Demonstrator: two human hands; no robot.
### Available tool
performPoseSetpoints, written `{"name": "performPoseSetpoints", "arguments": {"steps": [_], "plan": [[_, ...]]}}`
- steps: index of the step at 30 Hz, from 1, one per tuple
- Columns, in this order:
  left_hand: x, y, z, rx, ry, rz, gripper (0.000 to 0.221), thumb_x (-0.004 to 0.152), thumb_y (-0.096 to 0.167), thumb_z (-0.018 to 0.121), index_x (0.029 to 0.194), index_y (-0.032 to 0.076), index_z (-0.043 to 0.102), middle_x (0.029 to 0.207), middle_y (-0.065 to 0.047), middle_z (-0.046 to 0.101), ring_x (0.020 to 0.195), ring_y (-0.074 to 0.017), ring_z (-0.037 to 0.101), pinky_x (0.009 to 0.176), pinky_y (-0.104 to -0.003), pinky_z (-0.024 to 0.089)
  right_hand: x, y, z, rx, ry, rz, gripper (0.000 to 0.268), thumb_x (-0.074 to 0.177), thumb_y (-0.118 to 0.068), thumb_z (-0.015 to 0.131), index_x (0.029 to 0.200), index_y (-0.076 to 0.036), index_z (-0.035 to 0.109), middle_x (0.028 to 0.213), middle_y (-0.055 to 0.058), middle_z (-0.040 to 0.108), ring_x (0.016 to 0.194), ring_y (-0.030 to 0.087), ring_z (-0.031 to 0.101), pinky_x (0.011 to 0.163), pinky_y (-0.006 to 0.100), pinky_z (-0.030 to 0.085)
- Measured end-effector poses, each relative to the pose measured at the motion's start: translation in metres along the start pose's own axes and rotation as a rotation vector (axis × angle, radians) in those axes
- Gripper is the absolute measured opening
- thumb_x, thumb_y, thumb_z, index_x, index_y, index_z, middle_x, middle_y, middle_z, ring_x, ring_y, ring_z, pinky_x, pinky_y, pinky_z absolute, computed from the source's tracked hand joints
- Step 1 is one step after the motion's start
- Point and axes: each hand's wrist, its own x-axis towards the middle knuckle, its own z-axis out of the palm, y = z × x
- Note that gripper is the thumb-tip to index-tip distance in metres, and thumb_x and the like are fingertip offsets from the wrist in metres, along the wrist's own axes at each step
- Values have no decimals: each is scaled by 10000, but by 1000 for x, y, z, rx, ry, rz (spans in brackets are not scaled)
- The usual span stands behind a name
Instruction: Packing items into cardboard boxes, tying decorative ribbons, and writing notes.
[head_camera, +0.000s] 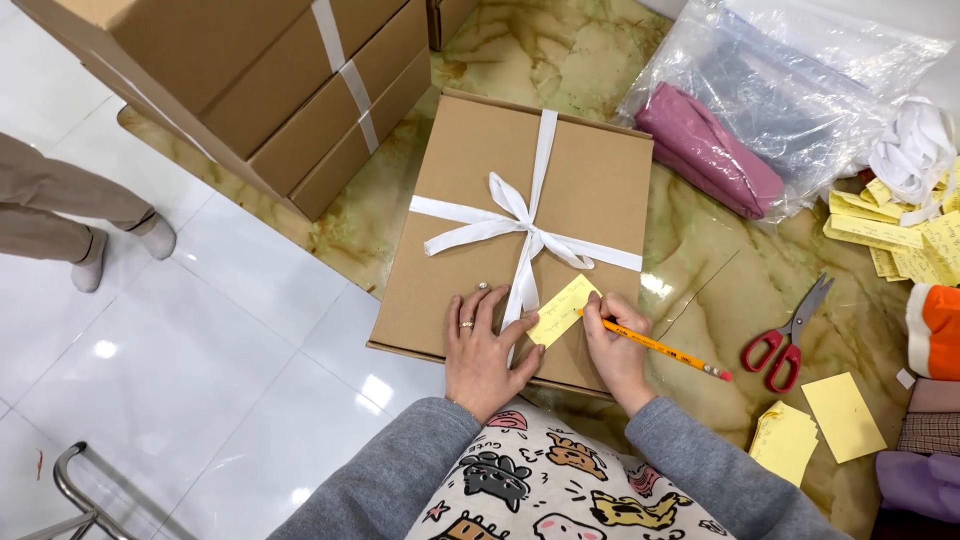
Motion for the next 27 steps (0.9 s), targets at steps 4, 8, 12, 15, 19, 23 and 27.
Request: {"name": "performPoseSetpoints", "arguments": {"steps": [4,8,12,15,19,23,27], "plan": [[0,-2,2,7,0,10,357,839,439,779,1157,277,787,1450,-134,522,1414,-386,421,1207,-646,212,1,7,1,37,-11,45,458,937,-6,725,560,-71,474,469,80,519,500,115,412,490,289,373],[-1,0,2,4,-11,2,357,843,438,779,1160,275,789,1453,-137,518,1420,-385,410,1204,-648,209,3,23,0,74,-37,89,455,949,-14,708,577,-85,458,513,58,529,542,123,432,519,290,382],[2,1,0,1,-22,-3,341,846,424,780,1151,272,794,1448,-140,519,1417,-384,405,1201,-650,207,8,36,-1,136,-78,165,462,960,-15,694,573,-89,452,515,22,526,577,103,416,530,272,374],[1,0,0,0,-31,-3,340,854,432,777,1152,270,795,1446,-143,514,1423,-385,393,1201,-652,194,10,27,0,116,-73,174,458,961,-15,706,575,-77,466,520,48,547,575,115,433,531,283,375],[2,0,0,-4,-35,-1,345,854,426,782,1159,266,795,1448,-151,510,1425,-390,386,1199,-659,193,11,33,-1,32,-90,122,467,938,-45,754,553,-71,491,495,81,579,524,114,462,507,287,387],[1,2,0,-6,-25,-4,339,845,429,786,1145,271,799,1434,-144,516,1420,-383,393,1204,-653,193,11,33,-1,30,-65,83,477,905,33,695,537,-88,417,459,60,480,512,109,416,499,279,367],[2,1,-1,-9,-33,-3,342,850,424,783,1152,265,797,1438,-145,512,1420,-387,396,1199,-658,200,12,30,-1,35,-42,94,457,905,34,673,539,-81,424,465,53,462,533,106,405,497,283,353]]}}
